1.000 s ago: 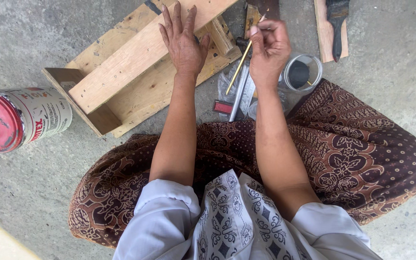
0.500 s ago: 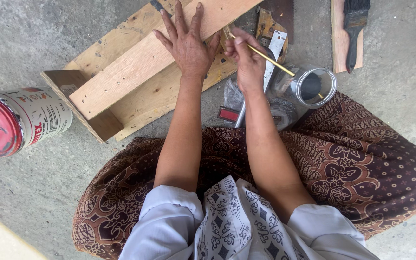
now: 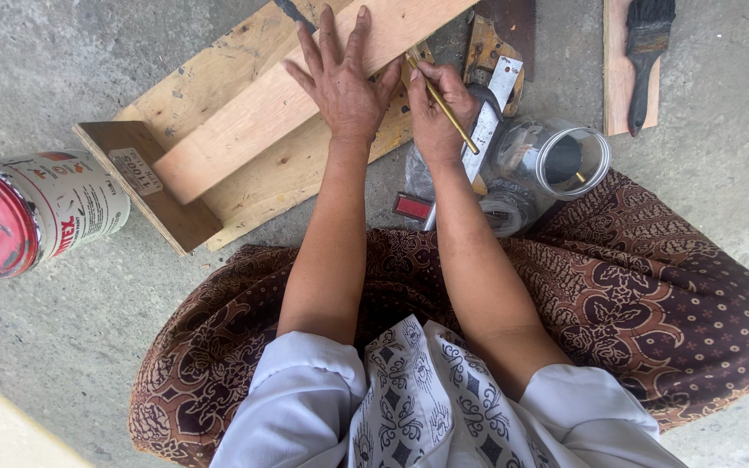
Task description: The person saws through a piece of wood held against a wooden frame on the floor, using a handsaw.
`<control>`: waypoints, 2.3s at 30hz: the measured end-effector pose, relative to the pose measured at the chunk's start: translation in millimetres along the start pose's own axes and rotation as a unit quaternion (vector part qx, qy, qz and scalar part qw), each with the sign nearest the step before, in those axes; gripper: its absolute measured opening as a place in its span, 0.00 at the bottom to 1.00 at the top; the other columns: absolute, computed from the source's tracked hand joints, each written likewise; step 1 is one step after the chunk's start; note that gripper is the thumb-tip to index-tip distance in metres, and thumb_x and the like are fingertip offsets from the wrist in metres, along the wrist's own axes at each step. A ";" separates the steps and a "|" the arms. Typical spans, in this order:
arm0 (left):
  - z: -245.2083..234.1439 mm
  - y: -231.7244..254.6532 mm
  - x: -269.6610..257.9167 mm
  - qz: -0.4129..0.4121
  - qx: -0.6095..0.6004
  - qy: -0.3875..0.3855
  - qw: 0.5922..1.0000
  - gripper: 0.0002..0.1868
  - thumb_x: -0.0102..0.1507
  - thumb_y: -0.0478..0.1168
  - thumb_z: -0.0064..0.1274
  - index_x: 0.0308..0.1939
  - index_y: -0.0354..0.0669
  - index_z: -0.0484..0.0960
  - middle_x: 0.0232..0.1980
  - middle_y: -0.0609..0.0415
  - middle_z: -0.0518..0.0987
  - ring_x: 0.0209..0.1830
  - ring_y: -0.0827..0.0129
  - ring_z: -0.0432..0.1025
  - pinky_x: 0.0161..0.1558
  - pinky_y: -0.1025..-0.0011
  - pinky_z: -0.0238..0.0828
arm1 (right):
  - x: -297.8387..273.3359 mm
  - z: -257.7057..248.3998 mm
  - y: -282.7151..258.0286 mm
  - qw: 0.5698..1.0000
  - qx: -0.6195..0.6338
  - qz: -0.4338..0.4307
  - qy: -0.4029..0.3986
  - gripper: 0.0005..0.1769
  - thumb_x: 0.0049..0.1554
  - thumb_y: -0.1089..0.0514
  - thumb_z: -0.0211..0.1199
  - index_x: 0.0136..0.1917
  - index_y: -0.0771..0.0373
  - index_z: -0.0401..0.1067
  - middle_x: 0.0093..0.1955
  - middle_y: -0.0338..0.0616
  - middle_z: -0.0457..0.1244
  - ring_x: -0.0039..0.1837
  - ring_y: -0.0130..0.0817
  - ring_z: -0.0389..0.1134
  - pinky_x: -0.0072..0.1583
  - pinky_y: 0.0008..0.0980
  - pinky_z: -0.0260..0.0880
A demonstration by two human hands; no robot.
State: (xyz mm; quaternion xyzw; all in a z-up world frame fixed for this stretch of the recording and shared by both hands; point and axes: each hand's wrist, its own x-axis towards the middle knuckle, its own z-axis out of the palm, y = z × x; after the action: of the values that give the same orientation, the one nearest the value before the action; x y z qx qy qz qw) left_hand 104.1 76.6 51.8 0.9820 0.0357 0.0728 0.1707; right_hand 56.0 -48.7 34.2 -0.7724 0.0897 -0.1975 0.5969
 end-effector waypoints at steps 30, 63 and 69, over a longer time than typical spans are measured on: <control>-22.8 -6.4 14.0 0.146 -0.055 -0.043 0.987 0.40 0.49 0.48 0.76 0.65 0.61 0.79 0.66 0.44 0.70 0.71 0.47 0.58 0.74 0.42 0.42 | -10.6 -5.1 11.2 0.985 0.160 0.066 -0.002 0.15 0.70 0.60 0.50 0.63 0.69 0.72 0.55 0.52 0.71 0.56 0.35 0.74 0.59 0.34 0.77; -32.3 -3.3 16.9 0.122 -0.068 -0.037 0.990 0.43 0.43 0.50 0.80 0.63 0.69 0.81 0.68 0.58 0.70 0.67 0.58 0.61 0.72 0.53 0.49 | -3.9 -3.0 -3.5 0.998 -0.003 0.066 0.003 0.01 0.59 0.68 0.61 0.44 0.67 0.71 0.39 0.45 0.72 0.40 0.23 0.74 0.42 0.25 0.76; -31.4 -3.9 17.3 0.119 -0.056 -0.054 0.990 0.44 0.43 0.49 0.79 0.64 0.68 0.81 0.68 0.59 0.70 0.67 0.58 0.61 0.72 0.53 0.49 | -1.6 -4.1 -7.6 0.997 -0.027 0.073 -0.003 0.02 0.57 0.66 0.63 0.44 0.68 0.72 0.35 0.43 0.69 0.37 0.23 0.71 0.40 0.26 0.71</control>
State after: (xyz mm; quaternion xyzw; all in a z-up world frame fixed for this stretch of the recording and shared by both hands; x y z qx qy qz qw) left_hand 116.1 92.3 82.0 0.9706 -0.0949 0.0412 0.2171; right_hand 52.1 -49.7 42.0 -0.7805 0.1495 -0.1481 0.5886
